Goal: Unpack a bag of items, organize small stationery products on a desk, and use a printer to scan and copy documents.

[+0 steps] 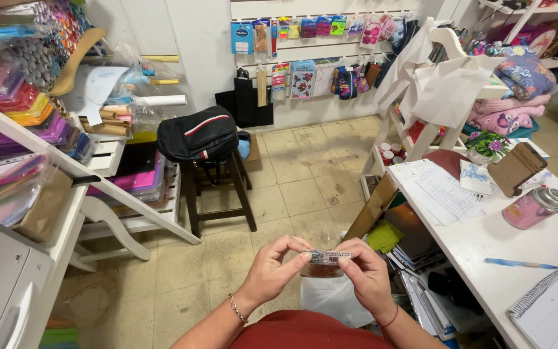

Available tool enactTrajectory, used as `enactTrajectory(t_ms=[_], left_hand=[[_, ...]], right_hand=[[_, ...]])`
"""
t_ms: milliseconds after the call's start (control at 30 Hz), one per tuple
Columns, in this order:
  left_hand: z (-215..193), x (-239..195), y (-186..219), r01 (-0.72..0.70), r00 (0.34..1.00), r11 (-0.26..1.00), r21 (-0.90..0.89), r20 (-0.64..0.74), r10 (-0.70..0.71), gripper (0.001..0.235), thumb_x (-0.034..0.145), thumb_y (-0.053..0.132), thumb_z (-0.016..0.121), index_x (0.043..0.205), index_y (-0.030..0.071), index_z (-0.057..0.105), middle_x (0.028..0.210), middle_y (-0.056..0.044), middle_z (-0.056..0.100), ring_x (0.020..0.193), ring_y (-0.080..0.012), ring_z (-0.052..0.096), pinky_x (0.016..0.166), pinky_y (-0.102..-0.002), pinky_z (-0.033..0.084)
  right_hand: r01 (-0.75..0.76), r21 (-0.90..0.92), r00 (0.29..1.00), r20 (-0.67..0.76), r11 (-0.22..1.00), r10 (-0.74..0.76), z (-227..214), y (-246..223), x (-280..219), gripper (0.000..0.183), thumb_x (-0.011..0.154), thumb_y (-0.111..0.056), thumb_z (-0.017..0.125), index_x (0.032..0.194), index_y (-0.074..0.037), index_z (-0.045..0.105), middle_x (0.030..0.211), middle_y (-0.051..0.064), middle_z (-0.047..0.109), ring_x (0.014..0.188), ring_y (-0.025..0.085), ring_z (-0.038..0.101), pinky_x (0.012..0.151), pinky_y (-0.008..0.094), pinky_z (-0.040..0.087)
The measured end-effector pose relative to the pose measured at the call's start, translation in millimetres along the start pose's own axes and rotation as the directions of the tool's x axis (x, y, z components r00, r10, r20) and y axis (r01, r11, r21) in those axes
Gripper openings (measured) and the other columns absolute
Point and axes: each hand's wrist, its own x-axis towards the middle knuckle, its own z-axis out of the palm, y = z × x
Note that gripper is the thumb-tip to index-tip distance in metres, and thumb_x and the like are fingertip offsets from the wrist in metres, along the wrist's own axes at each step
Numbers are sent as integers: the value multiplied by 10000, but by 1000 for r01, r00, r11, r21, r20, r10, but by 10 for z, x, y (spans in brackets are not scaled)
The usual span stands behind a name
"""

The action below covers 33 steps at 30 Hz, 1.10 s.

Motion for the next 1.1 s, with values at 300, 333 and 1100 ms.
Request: enactTrajectory(t_ms=[300, 333, 1100], left_hand=[[10, -41, 172, -61, 998, 972, 228, 5, 61, 124, 961, 155, 731, 944, 33, 714, 1019, -85, 791, 1001, -177, 724, 1202, -423, 433], [31, -37, 237, -58, 998, 972, 227, 5, 58, 124, 961, 155, 731, 944, 33, 714, 1019, -85, 791, 1001, -177, 724, 1202, -423, 433], [267, -68, 392, 22, 996, 936, 351, 72, -51, 181, 901, 231, 736, 991, 74, 753, 1044, -19, 751, 1012, -173, 710, 1012, -490, 517]], right_hand=[[10, 90, 1000, 8, 996, -11, -1, 37, -28, 71, 968, -15, 624, 908, 4, 658, 1033, 115, 649, 1010, 202, 624, 902, 315, 491], [6, 90, 1000, 8, 996, -7, 16, 30, -48, 71, 968, -15, 624, 908, 4, 658, 1033, 115, 649, 1010, 202, 624, 902, 315, 491], [137, -20, 987, 90, 990, -135, 49, -84, -101, 35, 889, 5, 694, 860, -3, 676, 946, 79, 644, 958, 231, 615, 876, 343, 489]])
